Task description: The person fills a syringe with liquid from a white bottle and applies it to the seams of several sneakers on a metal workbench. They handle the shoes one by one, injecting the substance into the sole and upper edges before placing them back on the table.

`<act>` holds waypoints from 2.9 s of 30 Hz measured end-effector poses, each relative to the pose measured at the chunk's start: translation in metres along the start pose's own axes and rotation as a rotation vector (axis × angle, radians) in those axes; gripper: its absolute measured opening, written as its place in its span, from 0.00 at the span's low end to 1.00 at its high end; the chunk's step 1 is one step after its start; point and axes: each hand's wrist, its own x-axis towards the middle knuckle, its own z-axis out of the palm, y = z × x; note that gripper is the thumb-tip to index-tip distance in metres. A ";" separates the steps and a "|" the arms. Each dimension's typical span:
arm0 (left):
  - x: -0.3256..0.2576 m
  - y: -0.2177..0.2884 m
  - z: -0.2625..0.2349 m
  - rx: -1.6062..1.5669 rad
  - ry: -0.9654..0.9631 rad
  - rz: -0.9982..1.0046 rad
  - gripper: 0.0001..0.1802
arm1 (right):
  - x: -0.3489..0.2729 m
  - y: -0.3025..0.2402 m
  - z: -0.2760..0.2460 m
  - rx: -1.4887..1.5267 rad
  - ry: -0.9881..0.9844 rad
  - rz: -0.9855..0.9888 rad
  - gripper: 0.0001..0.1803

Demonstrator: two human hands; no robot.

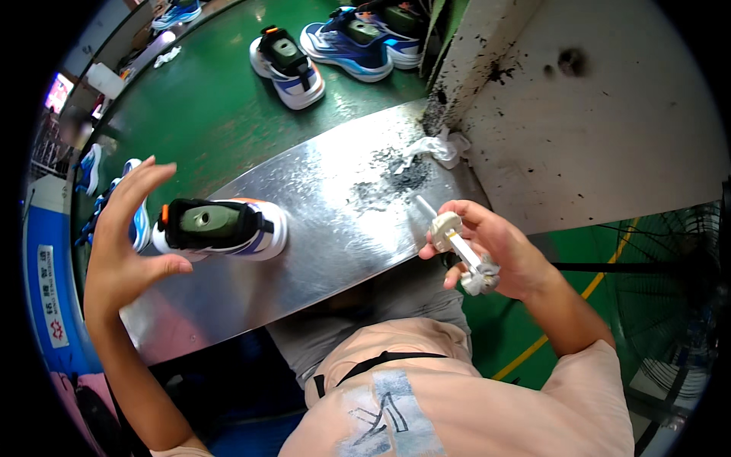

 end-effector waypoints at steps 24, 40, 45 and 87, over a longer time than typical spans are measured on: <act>-0.086 0.050 0.080 0.087 0.214 0.032 0.27 | 0.026 0.015 0.018 -0.619 -0.201 -0.071 0.66; -0.134 0.066 0.126 0.025 0.403 -0.026 0.09 | 0.033 0.011 0.070 -0.539 -0.052 0.059 0.69; -0.135 0.063 0.132 -0.013 0.474 -0.010 0.10 | 0.065 -0.019 0.150 -0.125 -0.310 0.060 0.72; -0.144 0.053 0.139 0.036 0.536 0.032 0.10 | 0.150 -0.004 0.287 -0.709 -0.225 0.616 0.72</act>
